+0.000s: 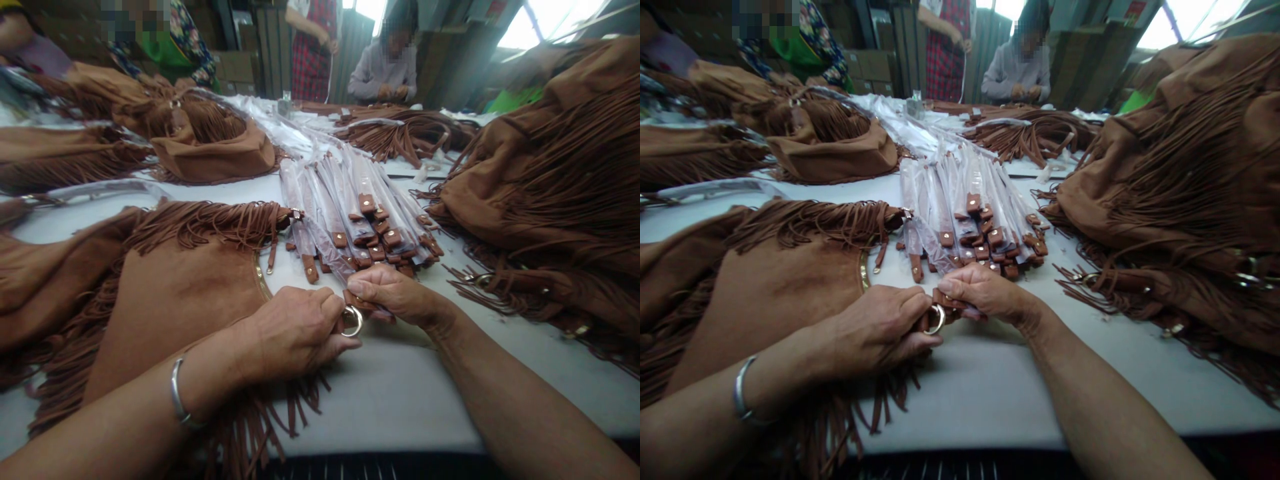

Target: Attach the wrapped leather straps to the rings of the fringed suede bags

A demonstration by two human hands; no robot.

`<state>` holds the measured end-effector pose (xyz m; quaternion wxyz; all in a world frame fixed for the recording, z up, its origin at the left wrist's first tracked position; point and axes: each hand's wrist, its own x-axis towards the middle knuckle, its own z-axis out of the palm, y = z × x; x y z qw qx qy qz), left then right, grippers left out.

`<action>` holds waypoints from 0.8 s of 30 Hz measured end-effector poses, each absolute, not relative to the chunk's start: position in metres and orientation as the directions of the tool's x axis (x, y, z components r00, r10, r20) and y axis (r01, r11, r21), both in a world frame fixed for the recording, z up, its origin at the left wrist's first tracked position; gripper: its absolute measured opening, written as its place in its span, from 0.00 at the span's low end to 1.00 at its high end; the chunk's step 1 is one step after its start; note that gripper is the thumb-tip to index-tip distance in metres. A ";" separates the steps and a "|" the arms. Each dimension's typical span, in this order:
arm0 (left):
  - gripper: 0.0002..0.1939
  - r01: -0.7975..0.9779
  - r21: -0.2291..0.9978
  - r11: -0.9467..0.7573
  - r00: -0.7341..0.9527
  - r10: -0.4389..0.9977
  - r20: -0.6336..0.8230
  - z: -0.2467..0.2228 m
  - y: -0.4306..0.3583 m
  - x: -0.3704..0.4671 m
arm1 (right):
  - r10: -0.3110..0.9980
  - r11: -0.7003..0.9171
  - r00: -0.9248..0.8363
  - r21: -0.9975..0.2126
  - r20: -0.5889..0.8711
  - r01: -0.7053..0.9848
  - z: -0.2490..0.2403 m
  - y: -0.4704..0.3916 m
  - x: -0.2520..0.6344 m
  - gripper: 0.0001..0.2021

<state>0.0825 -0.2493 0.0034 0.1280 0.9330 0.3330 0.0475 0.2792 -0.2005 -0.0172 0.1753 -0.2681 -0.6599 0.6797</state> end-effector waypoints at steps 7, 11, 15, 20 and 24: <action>0.17 0.566 0.328 -0.756 0.799 0.601 0.007 0.003 -0.251 0.080 | 0.464 -0.205 -0.871 -0.976 -0.163 0.073 -0.021 -0.199 0.281 0.21; 0.17 0.539 0.354 -0.765 0.808 0.588 0.041 0.002 -0.252 0.079 | 0.402 -0.248 -0.901 -0.967 -0.164 0.065 -0.022 -0.199 0.281 0.22; 0.18 0.536 0.376 -0.756 0.796 0.601 0.075 0.003 -0.253 0.078 | 0.388 -0.213 -0.909 -0.974 -0.153 0.074 -0.012 -0.203 0.282 0.21; 0.19 0.542 0.437 -0.718 0.775 0.628 0.072 0.006 -0.251 0.074 | 0.405 -0.180 -0.893 -0.974 -0.198 0.135 -0.002 -0.206 0.286 0.20; 0.13 0.506 0.537 -0.675 0.712 0.679 0.182 0.003 -0.252 0.076 | 0.513 -0.216 -0.838 -0.973 -0.188 0.086 -0.004 -0.210 0.286 0.21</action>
